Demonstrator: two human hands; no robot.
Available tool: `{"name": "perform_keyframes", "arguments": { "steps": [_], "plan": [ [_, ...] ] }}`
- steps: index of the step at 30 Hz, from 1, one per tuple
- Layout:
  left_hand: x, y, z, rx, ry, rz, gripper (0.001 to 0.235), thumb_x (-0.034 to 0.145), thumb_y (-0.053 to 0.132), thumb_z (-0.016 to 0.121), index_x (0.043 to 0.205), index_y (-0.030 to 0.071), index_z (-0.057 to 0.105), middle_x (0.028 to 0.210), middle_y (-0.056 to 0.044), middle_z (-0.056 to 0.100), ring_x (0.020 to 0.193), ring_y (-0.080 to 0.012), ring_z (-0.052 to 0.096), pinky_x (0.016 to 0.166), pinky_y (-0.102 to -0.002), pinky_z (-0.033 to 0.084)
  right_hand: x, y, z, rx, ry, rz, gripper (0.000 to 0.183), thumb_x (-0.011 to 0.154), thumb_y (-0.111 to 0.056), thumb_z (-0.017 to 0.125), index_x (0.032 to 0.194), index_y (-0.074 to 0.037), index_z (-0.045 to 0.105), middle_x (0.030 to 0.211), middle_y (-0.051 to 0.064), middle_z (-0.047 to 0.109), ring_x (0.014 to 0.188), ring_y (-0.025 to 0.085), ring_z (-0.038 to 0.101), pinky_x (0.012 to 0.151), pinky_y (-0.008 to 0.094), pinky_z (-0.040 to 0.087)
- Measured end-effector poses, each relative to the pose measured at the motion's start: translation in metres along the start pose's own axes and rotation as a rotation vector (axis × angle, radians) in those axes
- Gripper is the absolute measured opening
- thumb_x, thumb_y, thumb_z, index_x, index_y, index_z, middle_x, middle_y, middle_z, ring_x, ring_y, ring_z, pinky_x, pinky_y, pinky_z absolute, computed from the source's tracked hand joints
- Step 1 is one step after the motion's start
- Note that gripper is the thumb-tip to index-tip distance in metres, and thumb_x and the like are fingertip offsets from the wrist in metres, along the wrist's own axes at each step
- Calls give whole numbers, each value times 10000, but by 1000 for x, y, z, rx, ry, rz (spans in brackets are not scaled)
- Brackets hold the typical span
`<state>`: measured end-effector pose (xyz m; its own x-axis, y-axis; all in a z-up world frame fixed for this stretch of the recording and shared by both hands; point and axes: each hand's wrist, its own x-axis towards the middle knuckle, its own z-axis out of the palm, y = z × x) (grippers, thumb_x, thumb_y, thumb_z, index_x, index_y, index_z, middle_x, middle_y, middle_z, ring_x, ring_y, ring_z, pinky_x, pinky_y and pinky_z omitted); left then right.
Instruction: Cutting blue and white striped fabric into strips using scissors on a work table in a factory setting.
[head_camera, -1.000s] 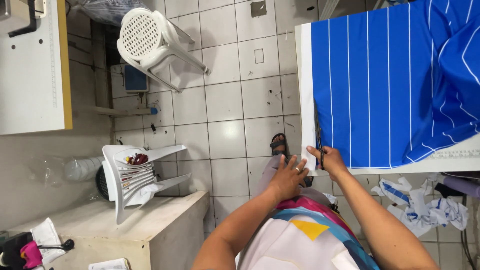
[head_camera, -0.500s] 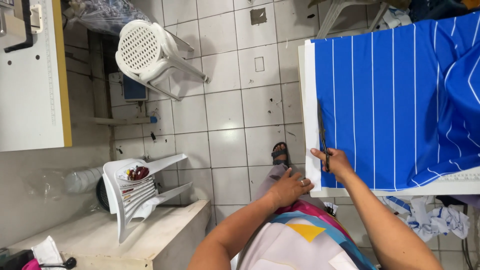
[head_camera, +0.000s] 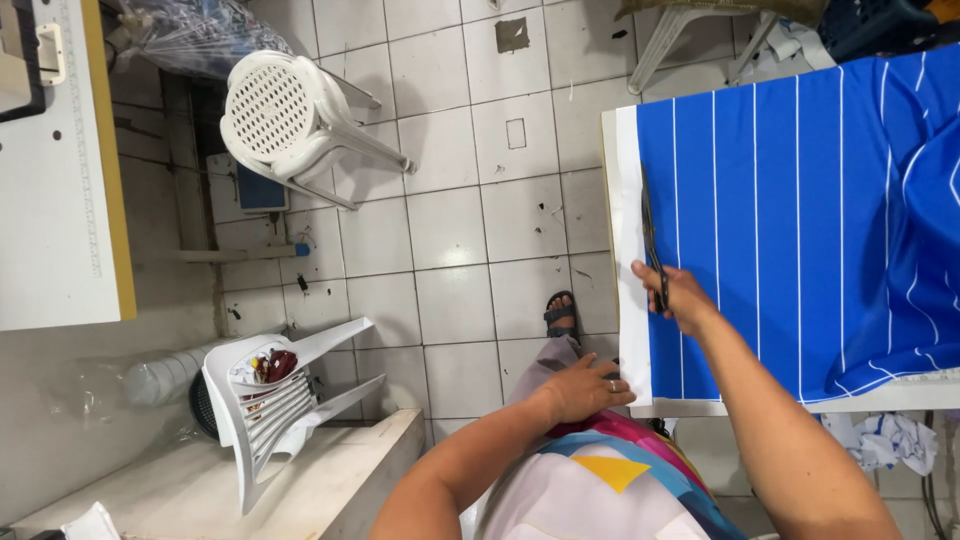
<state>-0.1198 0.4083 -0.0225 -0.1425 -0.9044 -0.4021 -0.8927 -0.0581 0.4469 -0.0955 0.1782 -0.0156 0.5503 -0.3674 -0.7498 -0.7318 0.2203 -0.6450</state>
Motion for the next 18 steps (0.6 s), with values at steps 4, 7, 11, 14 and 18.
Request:
{"name": "perform_keyframes", "arguments": {
  "steps": [4, 7, 11, 14, 18],
  "plan": [
    [6, -4, 3, 19, -14, 36, 473, 942, 101, 482, 1383, 271, 472, 1396, 69, 535, 1360, -231, 382, 1109, -536, 363, 11, -14, 1, -10, 25, -29, 505, 786, -515, 795, 688, -78, 563, 527, 58, 490, 416, 171, 533, 336, 248, 316],
    [12, -6, 17, 58, -10, 42, 480, 943, 134, 494, 1392, 294, 445, 1395, 82, 524, 1348, -213, 377, 1113, -522, 360, 18, -12, 1, -13, 35, -56, 484, 785, -459, 816, 651, -77, 550, 506, 66, 477, 392, 175, 511, 351, 251, 308],
    [9, 1, 10, 64, 20, 18, 545, 935, 180, 546, 1436, 299, 367, 1462, 31, 455, 1370, -226, 362, 1128, -499, 365, 14, -5, -8, 20, -20, -29, 529, 842, -570, 725, 714, -79, 577, 537, 64, 504, 418, 186, 533, 348, 273, 318],
    [14, 7, 6, 103, 34, -60, 671, 901, 244, 601, 1494, 288, 293, 1559, -35, 335, 1427, -290, 285, 1135, -553, 304, -27, 15, -26, 5, -74, -27, 586, 821, -613, 694, 735, -47, 567, 555, 90, 498, 438, 210, 540, 370, 289, 319],
    [16, 20, 11, 73, 23, -219, 845, 771, 381, 737, 1493, 246, 318, 1594, -65, 233, 1425, -374, 249, 1105, -662, 228, -97, 109, -73, -22, -193, -80, 518, 860, -506, 648, 738, -4, 602, 524, 138, 529, 418, 253, 561, 410, 309, 342]
  ]
}}
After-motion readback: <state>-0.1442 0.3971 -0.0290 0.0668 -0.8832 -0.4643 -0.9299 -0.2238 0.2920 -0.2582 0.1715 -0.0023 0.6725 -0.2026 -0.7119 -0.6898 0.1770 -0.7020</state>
